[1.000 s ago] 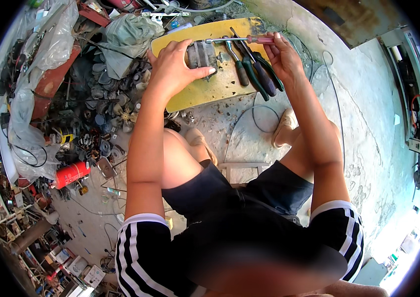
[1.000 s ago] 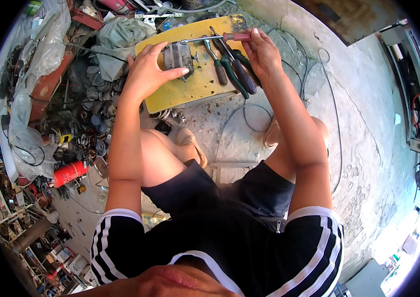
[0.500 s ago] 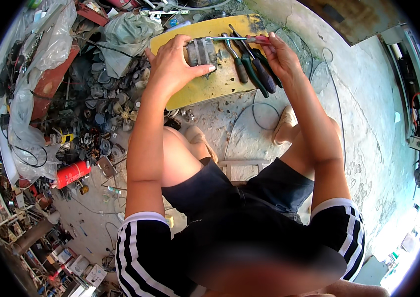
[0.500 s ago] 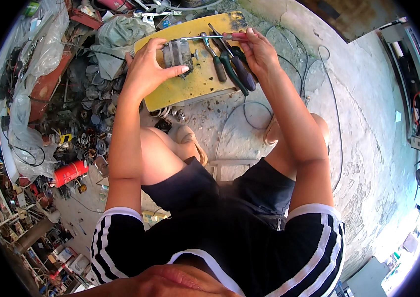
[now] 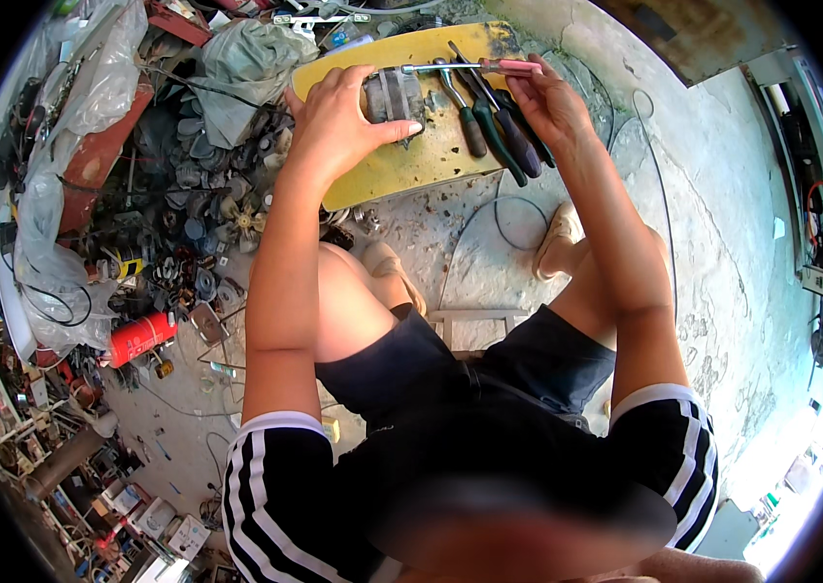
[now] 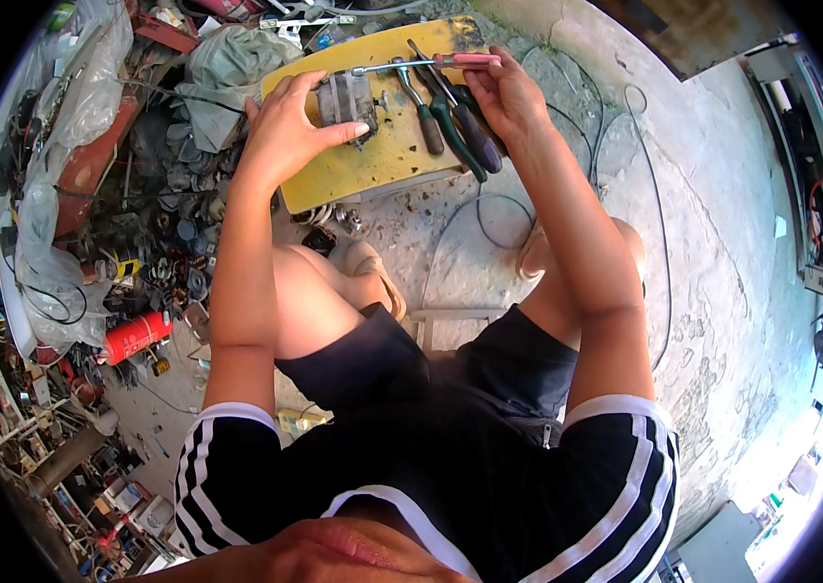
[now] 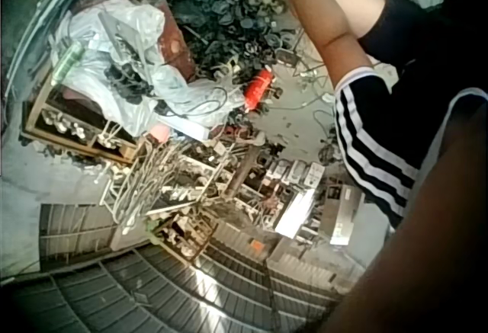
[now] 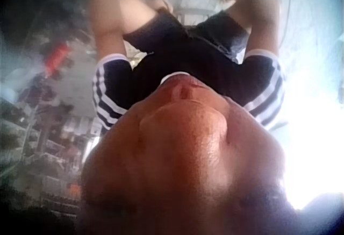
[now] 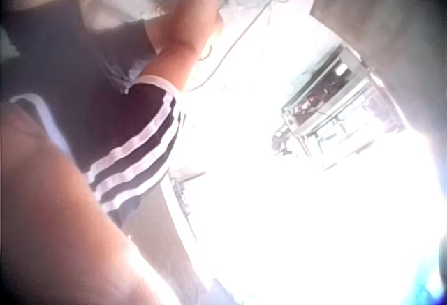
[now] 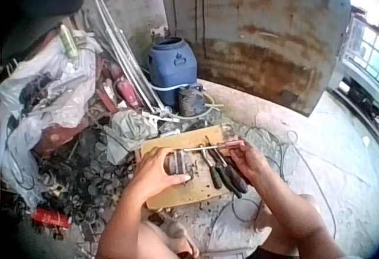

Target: The person holds a small metal engine component, possibly a carburetor, and uses a screwdriver to loosen and remove screws from its body while sitting at a cluttered workspace.

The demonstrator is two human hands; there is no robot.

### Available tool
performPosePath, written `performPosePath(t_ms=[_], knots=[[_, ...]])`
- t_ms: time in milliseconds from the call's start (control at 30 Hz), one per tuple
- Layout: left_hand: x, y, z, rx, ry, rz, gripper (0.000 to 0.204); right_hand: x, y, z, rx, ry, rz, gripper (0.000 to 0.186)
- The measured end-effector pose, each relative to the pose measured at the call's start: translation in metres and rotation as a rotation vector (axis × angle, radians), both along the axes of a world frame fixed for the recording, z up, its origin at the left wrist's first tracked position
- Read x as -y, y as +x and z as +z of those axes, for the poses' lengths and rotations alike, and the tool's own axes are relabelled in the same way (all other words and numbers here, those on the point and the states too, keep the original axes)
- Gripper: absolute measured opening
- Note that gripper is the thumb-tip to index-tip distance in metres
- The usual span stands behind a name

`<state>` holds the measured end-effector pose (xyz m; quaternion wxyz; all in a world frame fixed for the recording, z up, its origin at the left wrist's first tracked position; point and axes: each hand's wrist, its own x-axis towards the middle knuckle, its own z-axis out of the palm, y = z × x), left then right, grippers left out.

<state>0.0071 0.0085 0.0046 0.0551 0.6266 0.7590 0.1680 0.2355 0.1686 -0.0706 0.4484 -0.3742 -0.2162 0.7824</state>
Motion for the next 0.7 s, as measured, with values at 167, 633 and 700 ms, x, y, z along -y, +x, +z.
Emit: performPosePath(t_ms=[167, 633, 700], knots=[[-0.001, -0.003, -0.002, 0.0, -0.027, -0.005, 0.094, -0.007, 0.003, -0.004, -0.03, 0.033, 0.109, 0.029], [0.001, -0.001, 0.006, 0.105, -0.024, 0.028, 0.093, 0.0, -0.001, -0.004, 0.057, 0.065, 0.023, 0.032], [0.0, 0.001, 0.007, 0.085, -0.039, 0.023, 0.091, 0.001, -0.002, -0.002, 0.072, 0.046, -0.007, 0.029]])
